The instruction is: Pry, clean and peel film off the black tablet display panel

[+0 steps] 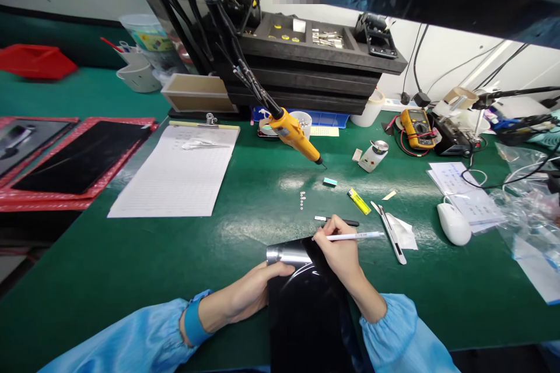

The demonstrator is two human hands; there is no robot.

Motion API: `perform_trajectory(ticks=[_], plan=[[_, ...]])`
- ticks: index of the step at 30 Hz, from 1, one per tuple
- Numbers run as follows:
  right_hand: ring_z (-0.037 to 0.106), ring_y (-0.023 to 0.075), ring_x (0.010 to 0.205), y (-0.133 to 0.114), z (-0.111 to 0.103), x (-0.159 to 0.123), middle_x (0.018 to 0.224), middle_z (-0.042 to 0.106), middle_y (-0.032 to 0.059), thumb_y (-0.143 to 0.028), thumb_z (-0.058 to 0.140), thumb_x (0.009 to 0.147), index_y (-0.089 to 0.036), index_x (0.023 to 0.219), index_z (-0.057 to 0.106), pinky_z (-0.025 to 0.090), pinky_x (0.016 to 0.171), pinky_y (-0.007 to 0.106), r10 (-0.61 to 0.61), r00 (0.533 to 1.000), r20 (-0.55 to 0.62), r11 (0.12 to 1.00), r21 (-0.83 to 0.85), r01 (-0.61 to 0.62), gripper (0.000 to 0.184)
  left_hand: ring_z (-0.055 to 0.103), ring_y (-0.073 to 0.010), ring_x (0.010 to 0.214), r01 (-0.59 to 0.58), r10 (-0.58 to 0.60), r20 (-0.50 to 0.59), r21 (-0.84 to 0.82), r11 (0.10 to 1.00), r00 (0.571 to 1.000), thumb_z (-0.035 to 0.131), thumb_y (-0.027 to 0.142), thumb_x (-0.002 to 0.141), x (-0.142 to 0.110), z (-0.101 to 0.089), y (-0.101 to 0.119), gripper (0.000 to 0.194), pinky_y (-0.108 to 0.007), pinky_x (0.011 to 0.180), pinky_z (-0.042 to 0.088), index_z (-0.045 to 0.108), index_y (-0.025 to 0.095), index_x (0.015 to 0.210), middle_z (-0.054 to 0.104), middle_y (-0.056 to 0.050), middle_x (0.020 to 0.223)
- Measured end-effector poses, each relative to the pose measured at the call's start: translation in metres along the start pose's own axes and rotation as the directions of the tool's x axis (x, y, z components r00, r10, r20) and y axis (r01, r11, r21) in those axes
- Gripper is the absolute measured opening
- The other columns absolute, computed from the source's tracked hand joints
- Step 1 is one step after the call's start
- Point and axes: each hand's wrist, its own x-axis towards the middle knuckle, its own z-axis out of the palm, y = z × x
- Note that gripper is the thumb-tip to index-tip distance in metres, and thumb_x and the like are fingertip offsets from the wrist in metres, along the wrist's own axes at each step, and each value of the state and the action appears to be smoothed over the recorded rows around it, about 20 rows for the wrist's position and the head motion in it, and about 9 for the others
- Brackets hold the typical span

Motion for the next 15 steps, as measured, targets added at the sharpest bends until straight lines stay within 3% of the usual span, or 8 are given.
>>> perform_trajectory(ticks=[15], plan=[[0.052,0.0102,0.058,-0.0032,-0.0007,0.0015,0.066,0.051,-0.0090,-0.055,0.083,0.108,-0.022,0.074,0.051,0.053,0.060,0.025,0.057,0.998,0.004,0.998,0.005,-0.057,0.057,0.071,-0.0197,0.088,-0.009,0.008,0.027,0.017,1.000,1.000,0.095,0.027,0.070,0.0014,-0.0027,-0.0026,0.033,-0.030,0.084,0.050,0.084,0.016,0.099,0.082,-0.003,0.091]])
